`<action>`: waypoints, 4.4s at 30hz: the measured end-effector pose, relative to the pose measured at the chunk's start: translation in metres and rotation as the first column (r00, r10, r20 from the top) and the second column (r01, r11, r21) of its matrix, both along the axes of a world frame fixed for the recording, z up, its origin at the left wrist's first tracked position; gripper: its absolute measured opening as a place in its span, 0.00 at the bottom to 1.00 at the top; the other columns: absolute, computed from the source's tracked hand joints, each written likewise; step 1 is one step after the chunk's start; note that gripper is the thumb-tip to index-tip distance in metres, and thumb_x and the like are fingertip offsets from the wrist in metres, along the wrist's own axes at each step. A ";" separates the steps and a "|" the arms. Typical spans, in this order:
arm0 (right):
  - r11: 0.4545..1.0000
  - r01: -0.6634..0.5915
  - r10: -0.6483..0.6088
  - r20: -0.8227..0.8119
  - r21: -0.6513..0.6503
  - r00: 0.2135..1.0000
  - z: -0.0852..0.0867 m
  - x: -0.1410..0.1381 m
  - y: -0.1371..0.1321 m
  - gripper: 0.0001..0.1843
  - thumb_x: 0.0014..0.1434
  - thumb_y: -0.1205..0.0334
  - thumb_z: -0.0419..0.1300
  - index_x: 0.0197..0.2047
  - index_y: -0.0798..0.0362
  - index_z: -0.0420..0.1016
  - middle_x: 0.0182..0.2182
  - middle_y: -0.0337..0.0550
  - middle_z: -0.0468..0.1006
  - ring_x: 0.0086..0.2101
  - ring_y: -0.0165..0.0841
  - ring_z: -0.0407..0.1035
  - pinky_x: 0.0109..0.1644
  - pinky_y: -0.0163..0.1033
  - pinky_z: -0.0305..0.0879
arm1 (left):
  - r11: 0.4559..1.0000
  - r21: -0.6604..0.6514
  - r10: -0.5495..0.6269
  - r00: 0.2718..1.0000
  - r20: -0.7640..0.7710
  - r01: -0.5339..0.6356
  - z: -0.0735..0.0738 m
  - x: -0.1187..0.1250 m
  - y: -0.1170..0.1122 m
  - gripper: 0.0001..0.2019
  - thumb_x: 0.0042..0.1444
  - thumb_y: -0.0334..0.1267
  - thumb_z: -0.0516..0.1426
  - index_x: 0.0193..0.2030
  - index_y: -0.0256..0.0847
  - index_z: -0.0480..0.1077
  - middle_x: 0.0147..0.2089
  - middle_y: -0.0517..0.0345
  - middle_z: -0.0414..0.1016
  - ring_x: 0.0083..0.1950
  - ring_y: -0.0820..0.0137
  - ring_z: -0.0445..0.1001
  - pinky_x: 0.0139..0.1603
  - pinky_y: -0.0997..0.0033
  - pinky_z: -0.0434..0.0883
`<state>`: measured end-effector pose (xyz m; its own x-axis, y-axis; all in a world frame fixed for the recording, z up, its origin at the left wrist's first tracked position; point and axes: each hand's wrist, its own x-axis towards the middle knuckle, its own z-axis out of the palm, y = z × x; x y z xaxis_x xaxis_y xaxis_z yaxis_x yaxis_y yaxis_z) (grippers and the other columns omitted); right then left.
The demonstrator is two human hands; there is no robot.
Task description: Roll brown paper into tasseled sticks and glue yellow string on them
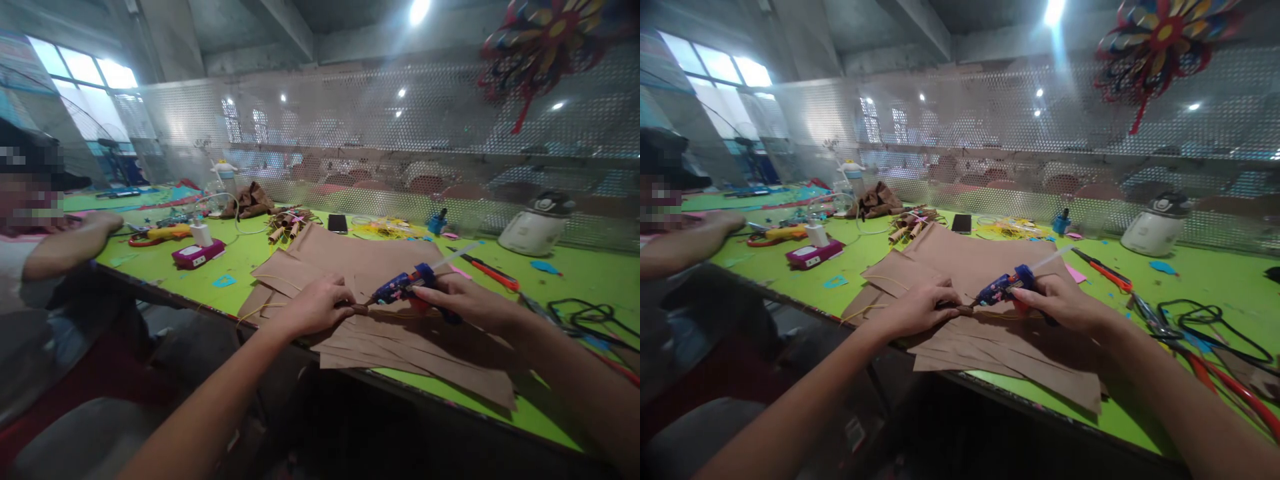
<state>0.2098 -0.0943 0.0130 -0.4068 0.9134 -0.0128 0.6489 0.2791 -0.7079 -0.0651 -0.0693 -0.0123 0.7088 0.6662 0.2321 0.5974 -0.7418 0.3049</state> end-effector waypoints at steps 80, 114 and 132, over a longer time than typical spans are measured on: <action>1.000 -0.011 0.009 0.048 0.029 0.999 0.002 0.002 0.001 0.27 0.59 0.41 0.49 0.24 0.56 0.68 0.20 0.36 0.61 0.21 0.25 0.54 0.23 0.33 0.49 | 1.000 -0.010 -0.008 1.000 0.022 0.008 -0.002 0.000 0.003 0.14 0.61 0.44 0.50 0.40 0.41 0.73 0.38 0.55 0.65 0.39 0.70 0.66 0.39 0.74 0.63; 0.997 -0.006 -0.001 0.085 0.082 0.996 0.002 -0.001 -0.001 0.28 0.59 0.40 0.48 0.26 0.56 0.71 0.20 0.37 0.63 0.22 0.26 0.55 0.24 0.34 0.49 | 1.000 -0.022 -0.005 1.000 0.029 0.006 0.001 0.001 0.000 0.13 0.60 0.44 0.51 0.41 0.41 0.73 0.38 0.55 0.65 0.38 0.70 0.67 0.39 0.73 0.64; 0.997 -0.050 0.049 0.033 0.057 0.998 0.004 0.004 -0.001 0.27 0.58 0.40 0.49 0.28 0.56 0.72 0.22 0.38 0.64 0.22 0.26 0.55 0.23 0.33 0.50 | 1.000 -0.022 0.021 0.999 0.028 -0.020 0.001 0.001 -0.001 0.09 0.57 0.39 0.53 0.40 0.41 0.72 0.39 0.55 0.65 0.39 0.69 0.67 0.40 0.72 0.64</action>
<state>0.2133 -0.0953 0.0173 -0.4519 0.8917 0.0260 0.6549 0.3514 -0.6690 -0.0639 -0.0707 -0.0112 0.6884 0.6856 0.2368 0.6034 -0.7225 0.3376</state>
